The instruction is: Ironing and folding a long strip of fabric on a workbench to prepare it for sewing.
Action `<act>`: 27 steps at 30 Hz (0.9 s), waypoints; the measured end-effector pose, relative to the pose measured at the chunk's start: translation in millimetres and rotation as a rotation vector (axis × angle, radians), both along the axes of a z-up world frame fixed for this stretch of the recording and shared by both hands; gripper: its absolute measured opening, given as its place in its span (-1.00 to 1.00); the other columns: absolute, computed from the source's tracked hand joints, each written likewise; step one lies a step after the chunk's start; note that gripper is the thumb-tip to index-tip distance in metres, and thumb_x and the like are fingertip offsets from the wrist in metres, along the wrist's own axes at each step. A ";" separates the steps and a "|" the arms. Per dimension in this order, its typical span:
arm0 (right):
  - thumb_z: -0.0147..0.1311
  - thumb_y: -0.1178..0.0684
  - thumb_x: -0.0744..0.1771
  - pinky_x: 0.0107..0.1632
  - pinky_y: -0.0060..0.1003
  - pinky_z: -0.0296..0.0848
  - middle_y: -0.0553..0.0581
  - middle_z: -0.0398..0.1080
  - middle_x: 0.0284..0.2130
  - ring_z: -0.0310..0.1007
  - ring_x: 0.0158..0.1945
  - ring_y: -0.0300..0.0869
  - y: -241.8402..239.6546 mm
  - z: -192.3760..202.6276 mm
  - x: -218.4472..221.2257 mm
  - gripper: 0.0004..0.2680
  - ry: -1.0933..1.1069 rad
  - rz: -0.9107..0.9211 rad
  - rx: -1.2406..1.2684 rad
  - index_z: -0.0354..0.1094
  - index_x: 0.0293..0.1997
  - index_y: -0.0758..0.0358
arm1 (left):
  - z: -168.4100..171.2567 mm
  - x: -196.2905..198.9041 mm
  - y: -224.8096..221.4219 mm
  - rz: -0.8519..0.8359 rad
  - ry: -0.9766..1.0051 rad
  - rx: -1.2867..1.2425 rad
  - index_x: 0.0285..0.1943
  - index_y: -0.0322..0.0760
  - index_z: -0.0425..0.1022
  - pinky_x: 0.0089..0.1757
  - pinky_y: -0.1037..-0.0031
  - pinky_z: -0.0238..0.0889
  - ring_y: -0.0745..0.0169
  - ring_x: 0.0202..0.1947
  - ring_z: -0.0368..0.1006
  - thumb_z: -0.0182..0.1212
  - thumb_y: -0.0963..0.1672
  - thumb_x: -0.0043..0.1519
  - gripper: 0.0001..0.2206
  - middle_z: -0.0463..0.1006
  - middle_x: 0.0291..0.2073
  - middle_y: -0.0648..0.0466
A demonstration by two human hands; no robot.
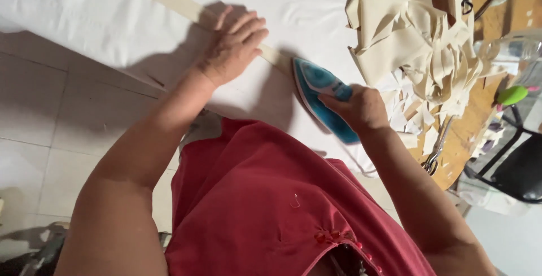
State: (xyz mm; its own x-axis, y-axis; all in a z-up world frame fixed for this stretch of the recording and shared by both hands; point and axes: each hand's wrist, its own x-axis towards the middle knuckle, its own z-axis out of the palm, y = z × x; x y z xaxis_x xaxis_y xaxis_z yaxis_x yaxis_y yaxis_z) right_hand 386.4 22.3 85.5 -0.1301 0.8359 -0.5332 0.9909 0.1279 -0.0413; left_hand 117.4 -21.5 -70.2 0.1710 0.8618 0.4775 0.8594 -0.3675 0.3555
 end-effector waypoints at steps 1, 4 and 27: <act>0.14 -0.34 0.13 -0.50 -0.24 0.19 0.14 0.29 -0.64 0.21 -0.60 -0.15 -5.9 2.6 5.7 -0.63 -0.005 -0.100 -0.032 0.31 -0.51 0.23 | 4.7 7.9 -2.5 -0.056 0.032 -0.049 0.07 -0.21 0.38 0.18 0.09 -0.32 0.11 0.17 0.16 0.28 -0.11 0.09 -0.64 0.37 0.10 0.06; 0.13 -0.31 0.14 -0.45 -0.25 0.22 0.17 0.35 -0.56 0.26 -0.54 -0.11 -23.7 11.6 29.6 -0.64 -0.006 -0.234 -0.056 0.34 -0.44 0.26 | 23.1 11.0 -4.6 -0.153 -0.057 -0.035 -0.12 -0.23 0.42 0.07 -0.03 -0.06 0.10 0.07 0.23 0.18 -0.22 0.11 -0.82 0.40 -0.03 0.10; 0.04 -0.45 0.10 -0.24 -0.05 0.41 0.30 0.43 -0.48 0.45 -0.27 0.12 -74.0 11.0 -13.3 -0.53 -0.077 -0.282 -0.139 0.39 -0.39 0.26 | 1.7 33.2 11.6 -0.182 -0.087 -0.081 -0.05 -0.17 0.27 -0.08 0.29 0.09 0.09 -0.09 0.30 0.15 -0.04 0.12 -0.70 0.32 -0.09 0.07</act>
